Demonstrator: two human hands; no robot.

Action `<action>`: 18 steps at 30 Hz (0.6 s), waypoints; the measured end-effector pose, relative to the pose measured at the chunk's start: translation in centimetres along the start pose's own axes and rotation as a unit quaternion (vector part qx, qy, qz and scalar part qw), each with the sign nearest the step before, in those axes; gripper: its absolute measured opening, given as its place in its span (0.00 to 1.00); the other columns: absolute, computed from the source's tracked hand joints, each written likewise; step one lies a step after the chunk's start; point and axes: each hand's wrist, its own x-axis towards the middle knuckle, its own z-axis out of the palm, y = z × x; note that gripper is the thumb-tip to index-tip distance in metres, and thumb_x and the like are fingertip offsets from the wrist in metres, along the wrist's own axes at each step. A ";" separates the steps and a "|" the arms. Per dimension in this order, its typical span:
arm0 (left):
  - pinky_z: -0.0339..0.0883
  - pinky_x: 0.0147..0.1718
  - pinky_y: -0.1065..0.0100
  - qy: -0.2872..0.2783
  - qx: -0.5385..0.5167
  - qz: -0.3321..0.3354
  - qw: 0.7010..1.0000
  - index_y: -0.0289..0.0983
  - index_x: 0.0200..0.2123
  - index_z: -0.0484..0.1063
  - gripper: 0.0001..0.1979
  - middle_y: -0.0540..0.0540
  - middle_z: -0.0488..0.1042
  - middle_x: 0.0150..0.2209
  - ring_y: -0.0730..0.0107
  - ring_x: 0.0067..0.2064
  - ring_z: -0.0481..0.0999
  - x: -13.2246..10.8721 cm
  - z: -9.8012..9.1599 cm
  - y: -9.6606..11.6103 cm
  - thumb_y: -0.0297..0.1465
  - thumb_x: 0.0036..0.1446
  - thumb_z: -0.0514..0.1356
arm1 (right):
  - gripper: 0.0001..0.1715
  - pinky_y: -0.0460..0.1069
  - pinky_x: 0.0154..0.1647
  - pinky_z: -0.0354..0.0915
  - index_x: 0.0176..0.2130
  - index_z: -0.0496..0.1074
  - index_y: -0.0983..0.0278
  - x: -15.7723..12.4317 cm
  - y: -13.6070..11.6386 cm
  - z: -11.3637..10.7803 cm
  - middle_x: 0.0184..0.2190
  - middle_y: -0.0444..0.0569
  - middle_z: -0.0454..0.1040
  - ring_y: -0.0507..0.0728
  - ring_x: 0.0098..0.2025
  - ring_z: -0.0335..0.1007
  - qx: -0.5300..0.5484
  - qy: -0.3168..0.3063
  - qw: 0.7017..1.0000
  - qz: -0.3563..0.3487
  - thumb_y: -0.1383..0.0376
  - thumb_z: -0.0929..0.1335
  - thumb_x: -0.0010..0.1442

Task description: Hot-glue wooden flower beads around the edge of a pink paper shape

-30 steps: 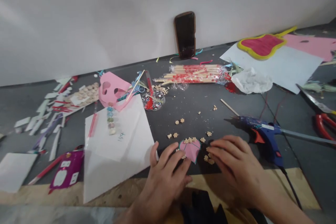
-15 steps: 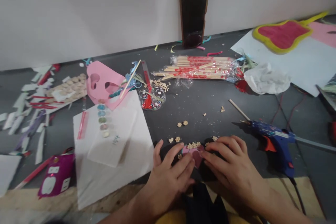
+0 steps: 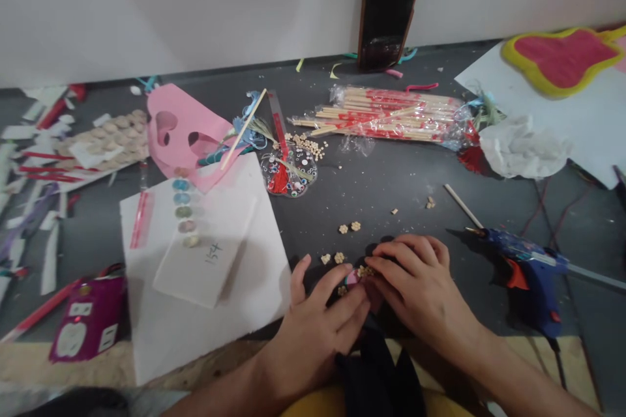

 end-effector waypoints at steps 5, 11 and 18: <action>0.20 0.63 0.43 0.011 -0.007 0.008 1.000 0.42 0.47 0.73 0.12 0.56 0.76 0.48 0.59 0.56 0.61 0.0 -0.1 -0.2 0.31 0.64 0.53 | 0.09 0.59 0.51 0.50 0.41 0.76 0.57 0.0 0.1 0.3 0.41 0.46 0.77 0.59 0.47 0.62 0.016 0.009 1.000 0.007 0.62 0.65 0.63; 0.20 0.63 0.42 -0.001 -0.002 0.020 1.000 0.41 0.48 0.73 0.13 0.52 0.75 0.49 0.58 0.57 0.61 0.0 -0.1 -0.3 0.32 0.63 0.53 | 0.08 0.59 0.51 0.49 0.41 0.75 0.56 -0.3 0.1 0.6 0.41 0.44 0.77 0.59 0.47 0.63 0.019 0.015 1.000 0.010 0.61 0.66 0.62; 0.24 0.63 0.42 0.021 0.001 0.015 1.000 0.40 0.46 0.74 0.12 0.53 0.76 0.48 0.58 0.56 0.62 0.2 0.0 -0.1 0.30 0.63 0.54 | 0.11 0.58 0.49 0.53 0.44 0.74 0.57 -0.4 0.3 -0.2 0.42 0.46 0.77 0.59 0.47 0.63 0.001 0.023 1.000 -0.002 0.59 0.67 0.61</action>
